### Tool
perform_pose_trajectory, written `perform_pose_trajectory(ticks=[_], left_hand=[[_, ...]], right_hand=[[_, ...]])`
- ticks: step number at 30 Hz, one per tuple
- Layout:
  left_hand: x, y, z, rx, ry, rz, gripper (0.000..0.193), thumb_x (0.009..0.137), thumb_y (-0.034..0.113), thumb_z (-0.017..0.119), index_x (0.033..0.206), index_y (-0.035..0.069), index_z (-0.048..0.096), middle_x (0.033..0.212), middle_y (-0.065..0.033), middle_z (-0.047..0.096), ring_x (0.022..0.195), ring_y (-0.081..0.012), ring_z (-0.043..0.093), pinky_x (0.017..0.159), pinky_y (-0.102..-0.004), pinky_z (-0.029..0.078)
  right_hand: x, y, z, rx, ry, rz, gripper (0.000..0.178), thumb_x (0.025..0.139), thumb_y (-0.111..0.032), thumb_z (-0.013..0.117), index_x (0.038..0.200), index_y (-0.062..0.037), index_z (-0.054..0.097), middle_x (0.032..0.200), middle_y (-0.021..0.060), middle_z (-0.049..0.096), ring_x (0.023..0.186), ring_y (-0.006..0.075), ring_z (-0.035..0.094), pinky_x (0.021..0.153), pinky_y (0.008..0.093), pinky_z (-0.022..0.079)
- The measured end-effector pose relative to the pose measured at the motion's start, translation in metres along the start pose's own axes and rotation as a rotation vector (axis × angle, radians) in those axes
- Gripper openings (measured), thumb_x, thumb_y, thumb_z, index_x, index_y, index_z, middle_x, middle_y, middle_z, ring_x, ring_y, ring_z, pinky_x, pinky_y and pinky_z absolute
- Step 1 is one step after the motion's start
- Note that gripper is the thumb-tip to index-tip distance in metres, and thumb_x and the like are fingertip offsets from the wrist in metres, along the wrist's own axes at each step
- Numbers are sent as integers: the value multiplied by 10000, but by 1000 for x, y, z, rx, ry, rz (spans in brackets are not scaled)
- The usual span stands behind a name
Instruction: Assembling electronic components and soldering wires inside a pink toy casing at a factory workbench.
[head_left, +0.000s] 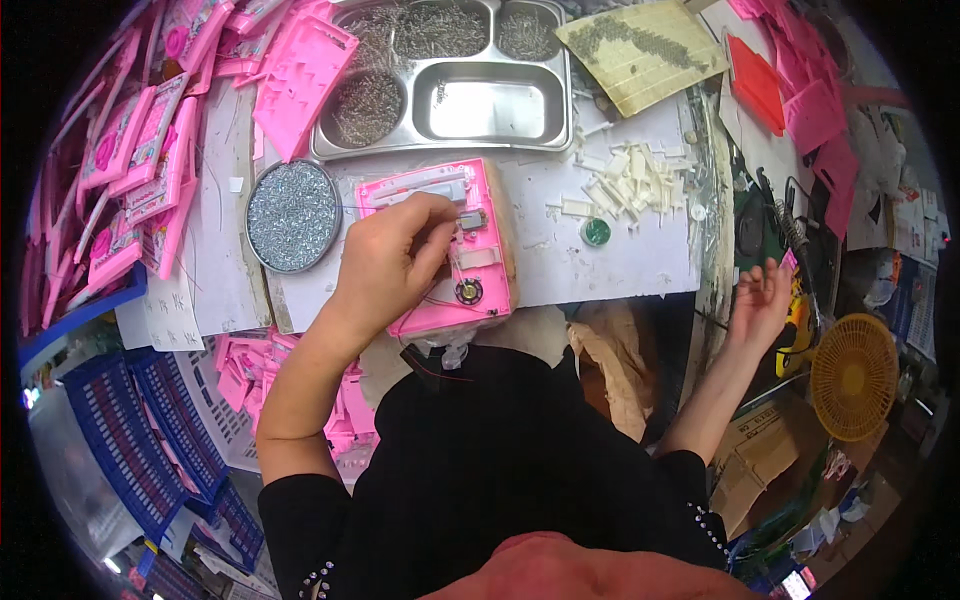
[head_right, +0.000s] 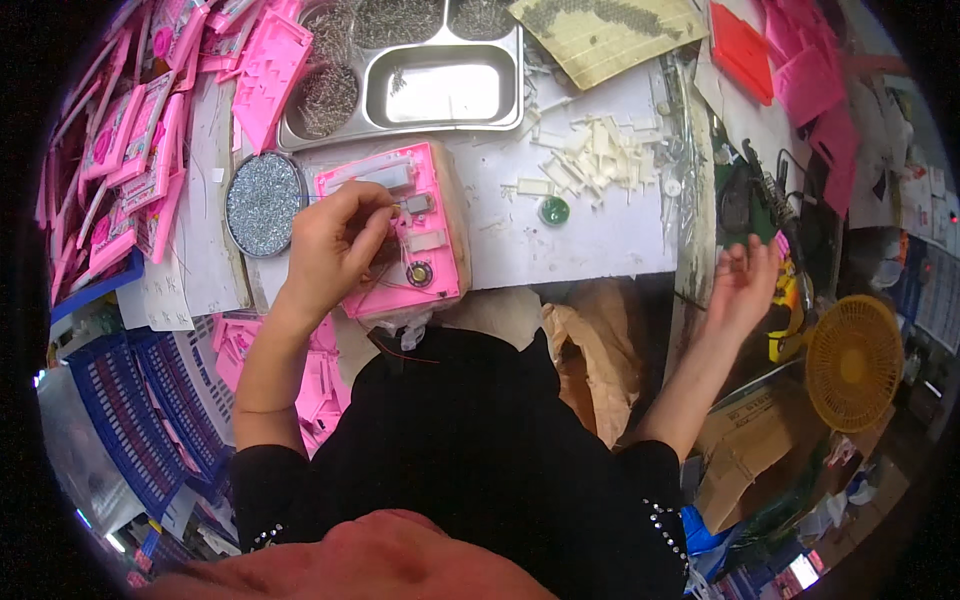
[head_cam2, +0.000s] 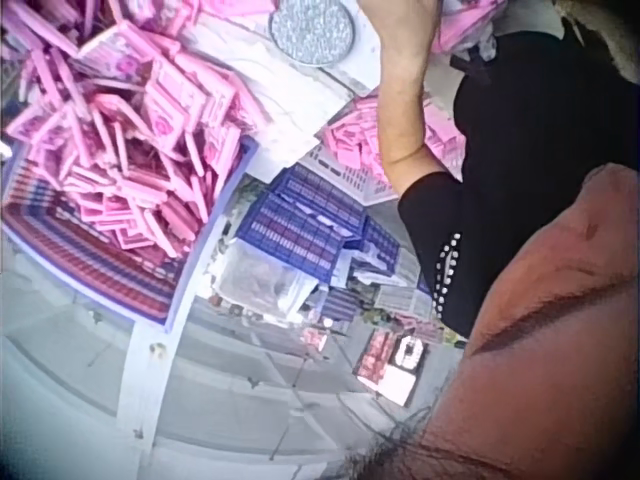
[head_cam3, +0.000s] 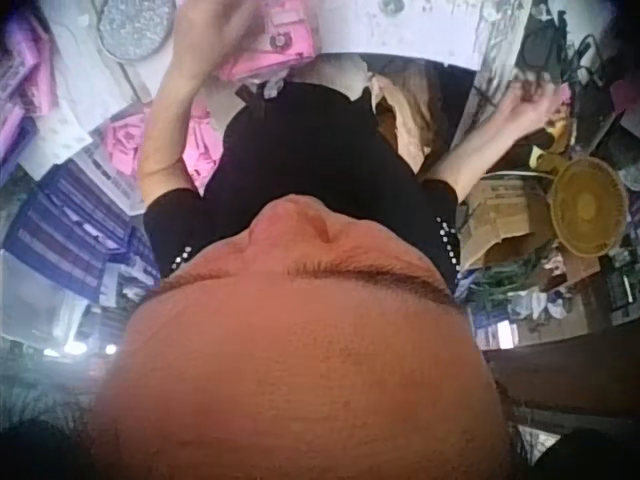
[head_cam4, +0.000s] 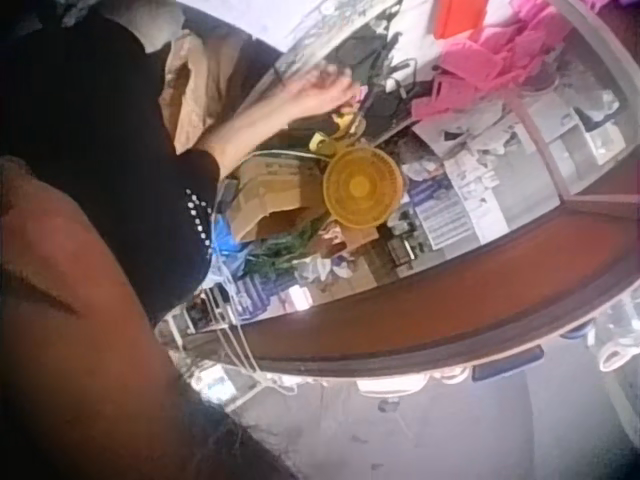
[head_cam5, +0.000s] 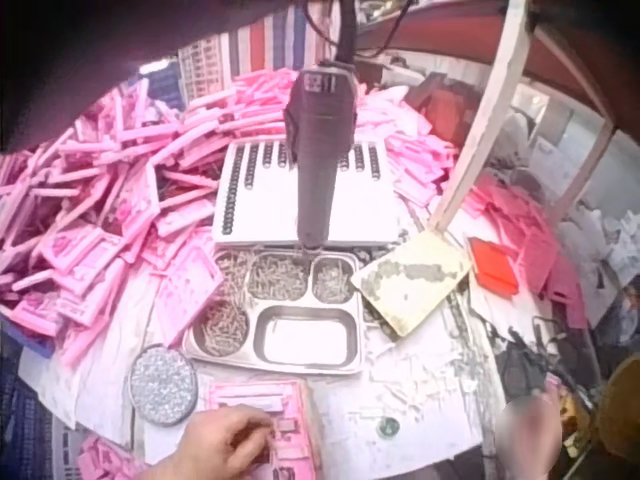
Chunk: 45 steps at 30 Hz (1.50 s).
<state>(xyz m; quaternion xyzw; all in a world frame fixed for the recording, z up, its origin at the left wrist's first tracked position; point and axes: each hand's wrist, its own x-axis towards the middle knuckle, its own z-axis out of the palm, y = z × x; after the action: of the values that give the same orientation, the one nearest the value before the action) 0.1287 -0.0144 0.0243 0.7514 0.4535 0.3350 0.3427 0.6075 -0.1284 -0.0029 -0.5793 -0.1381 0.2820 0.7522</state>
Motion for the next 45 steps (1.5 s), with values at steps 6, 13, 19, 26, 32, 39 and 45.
perform_pose_trajectory(ticks=[6,13,19,26,32,39,45], left_hand=[[1,9,-2,8,-65,-100,109,871,17,715,970,-3,673,780,-101,711,620,-155,699,558,-286,544],[-8,4,4,-69,16,-140,98,846,39,751,907,3,683,762,-83,692,600,-156,658,553,-289,521],[0,-1,24,288,86,202,146,743,61,787,841,76,681,992,-59,646,869,-249,604,759,-393,445],[-1,-5,35,401,130,143,178,676,82,793,812,94,679,1026,-57,612,926,-253,566,810,-398,396],[-2,-5,37,436,134,117,184,666,89,798,807,113,682,1012,-46,598,925,-242,557,812,-391,379],[-1,-5,37,431,133,121,189,663,84,797,810,115,682,1007,-43,596,921,-240,554,814,-389,373],[-1,-4,37,427,137,119,194,662,83,795,817,116,682,1009,-41,595,926,-237,554,821,-388,367]], right_hand=[[47,-5,-8,-203,94,-245,289,984,-128,709,1233,-31,597,890,48,647,735,120,577,617,271,473],[37,-46,-77,-61,167,-553,97,987,-77,656,1066,-52,606,736,3,547,636,70,460,498,245,332],[-87,6,30,-281,-296,-289,155,925,-100,690,1057,-45,632,983,62,649,783,111,625,649,210,501],[-153,57,129,-427,-875,-275,310,788,-42,809,1064,-16,669,784,52,680,650,134,624,610,257,496],[-151,69,146,-460,-1041,-387,255,797,-76,804,1018,-29,685,646,67,586,513,204,554,490,314,420],[-151,67,155,-487,-1064,-465,278,771,-67,813,1015,-34,684,656,80,602,520,228,574,491,330,439],[-152,69,157,-477,-1079,-500,286,763,-57,817,1010,-25,678,670,84,615,519,231,575,489,332,444]])
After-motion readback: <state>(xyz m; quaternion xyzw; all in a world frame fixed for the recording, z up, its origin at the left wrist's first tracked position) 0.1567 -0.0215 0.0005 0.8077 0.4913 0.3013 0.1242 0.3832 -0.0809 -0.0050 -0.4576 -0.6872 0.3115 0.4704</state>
